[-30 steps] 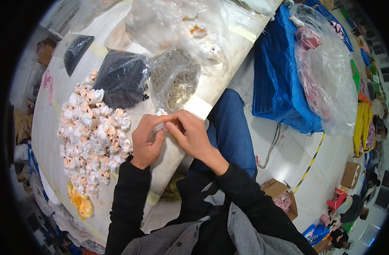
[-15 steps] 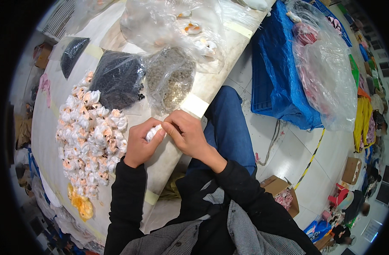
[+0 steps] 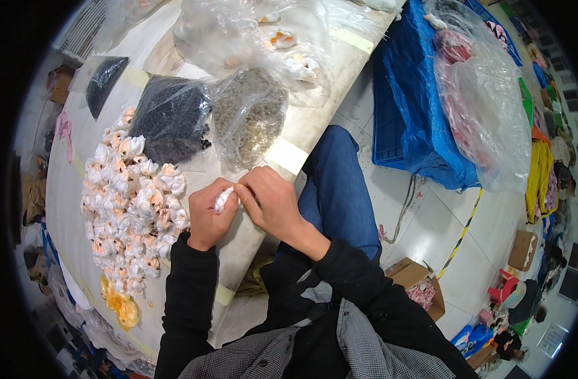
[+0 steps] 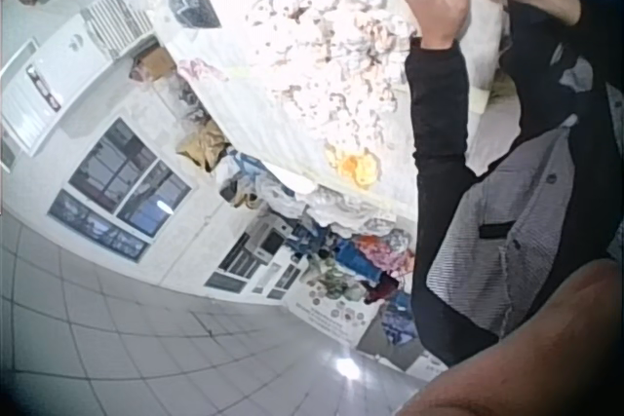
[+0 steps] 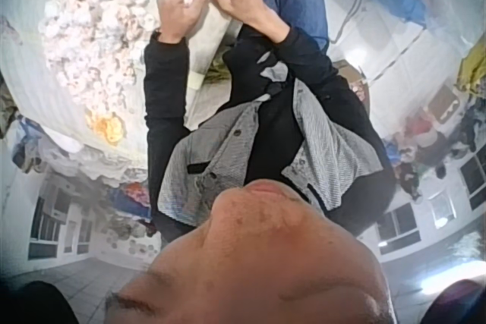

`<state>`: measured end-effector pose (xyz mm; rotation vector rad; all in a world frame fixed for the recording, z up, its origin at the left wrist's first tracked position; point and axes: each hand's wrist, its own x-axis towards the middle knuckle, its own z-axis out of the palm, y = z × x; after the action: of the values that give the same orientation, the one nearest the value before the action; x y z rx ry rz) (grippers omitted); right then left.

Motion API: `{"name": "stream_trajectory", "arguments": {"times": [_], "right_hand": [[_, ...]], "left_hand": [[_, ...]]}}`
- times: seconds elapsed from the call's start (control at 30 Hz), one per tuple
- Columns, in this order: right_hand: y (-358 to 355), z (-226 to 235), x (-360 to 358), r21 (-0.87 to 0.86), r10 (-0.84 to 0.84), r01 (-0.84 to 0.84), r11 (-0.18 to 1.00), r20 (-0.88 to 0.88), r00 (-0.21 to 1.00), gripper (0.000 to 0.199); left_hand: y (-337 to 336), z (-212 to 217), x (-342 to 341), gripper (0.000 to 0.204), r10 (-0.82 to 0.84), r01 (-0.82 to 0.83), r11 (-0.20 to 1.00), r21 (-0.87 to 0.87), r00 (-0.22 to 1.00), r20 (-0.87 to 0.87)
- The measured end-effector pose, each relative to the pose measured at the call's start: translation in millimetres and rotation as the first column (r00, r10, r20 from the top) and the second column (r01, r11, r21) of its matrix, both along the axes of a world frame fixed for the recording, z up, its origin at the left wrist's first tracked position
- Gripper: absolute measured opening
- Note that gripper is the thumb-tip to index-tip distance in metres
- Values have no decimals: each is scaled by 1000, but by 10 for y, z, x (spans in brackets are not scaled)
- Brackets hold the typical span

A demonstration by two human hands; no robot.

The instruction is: The person sits on the floor and repeatedly picks small white fluffy pieces and dark beads from a table, attaching the beads to the fluffy pieces by hand. The finished items are placed in a pile on the table. Other workers are visible in the background performing similar tasks.

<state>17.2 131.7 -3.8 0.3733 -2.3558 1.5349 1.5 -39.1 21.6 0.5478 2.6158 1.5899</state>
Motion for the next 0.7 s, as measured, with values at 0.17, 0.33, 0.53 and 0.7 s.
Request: {"name": "stream_trajectory", "arguments": {"times": [0.17,0.33,0.53,0.7], "right_hand": [[55,79,-73,1,-38,38,999,-4,999,8],[87,195,-432,348,-166,247,904,-247,955,12],[18,-9,-580,415,-133,209,885,-206,970,12],[49,30,-570,431,-128,192,882,-172,977,12]], "left_hand": [[39,5,33,9,93,-94,995,27,995,26],[23,-145,22,11,188,-191,976,109,982,32],[15,-74,19,14,184,-195,969,151,979,88],[12,-94,12,14,189,-207,961,186,976,111]]}}
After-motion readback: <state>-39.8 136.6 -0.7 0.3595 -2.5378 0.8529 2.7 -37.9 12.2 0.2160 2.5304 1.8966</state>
